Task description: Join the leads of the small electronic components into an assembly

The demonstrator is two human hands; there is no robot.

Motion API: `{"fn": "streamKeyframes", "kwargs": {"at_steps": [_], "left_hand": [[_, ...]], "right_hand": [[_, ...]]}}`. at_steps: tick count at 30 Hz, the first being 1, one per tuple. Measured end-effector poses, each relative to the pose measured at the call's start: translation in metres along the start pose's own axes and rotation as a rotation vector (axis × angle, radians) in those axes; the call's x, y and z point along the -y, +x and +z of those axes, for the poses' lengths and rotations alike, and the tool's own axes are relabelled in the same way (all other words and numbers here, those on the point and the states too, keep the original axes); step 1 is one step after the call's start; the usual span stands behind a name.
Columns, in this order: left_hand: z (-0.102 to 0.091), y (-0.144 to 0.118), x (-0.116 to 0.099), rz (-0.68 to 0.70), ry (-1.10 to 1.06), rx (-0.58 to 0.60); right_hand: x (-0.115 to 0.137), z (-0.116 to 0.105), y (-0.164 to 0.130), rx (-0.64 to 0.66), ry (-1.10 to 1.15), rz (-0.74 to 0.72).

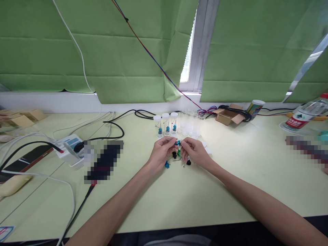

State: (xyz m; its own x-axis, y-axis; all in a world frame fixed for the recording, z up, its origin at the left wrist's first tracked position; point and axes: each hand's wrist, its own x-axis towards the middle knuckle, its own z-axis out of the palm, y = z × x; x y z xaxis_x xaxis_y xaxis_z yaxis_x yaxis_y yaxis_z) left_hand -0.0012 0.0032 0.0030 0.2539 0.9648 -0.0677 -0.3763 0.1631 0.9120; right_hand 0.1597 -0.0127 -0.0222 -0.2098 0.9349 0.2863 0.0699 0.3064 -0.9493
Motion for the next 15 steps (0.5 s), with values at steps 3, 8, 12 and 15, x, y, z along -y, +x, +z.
{"fn": "streamKeyframes", "kwargs": {"at_steps": [3,8,12,15], "left_hand": [[-0.0005,-0.0001,0.0002,0.006,0.003,0.025],[-0.0017,0.0007,0.0019,0.014,0.005,0.038],[-0.0014,0.0012,0.0031,0.016,-0.016,0.021],[-0.0006,0.0015,0.0031,0.016,-0.034,0.007]], "right_hand": [[-0.0002,0.0002,0.0004,-0.004,-0.005,0.016],[-0.0029,0.0,0.0017,-0.027,-0.014,0.031],[-0.0037,0.0002,0.0032,-0.047,0.024,0.017],[-0.0022,0.0003,0.0034,-0.049,0.069,-0.002]]}}
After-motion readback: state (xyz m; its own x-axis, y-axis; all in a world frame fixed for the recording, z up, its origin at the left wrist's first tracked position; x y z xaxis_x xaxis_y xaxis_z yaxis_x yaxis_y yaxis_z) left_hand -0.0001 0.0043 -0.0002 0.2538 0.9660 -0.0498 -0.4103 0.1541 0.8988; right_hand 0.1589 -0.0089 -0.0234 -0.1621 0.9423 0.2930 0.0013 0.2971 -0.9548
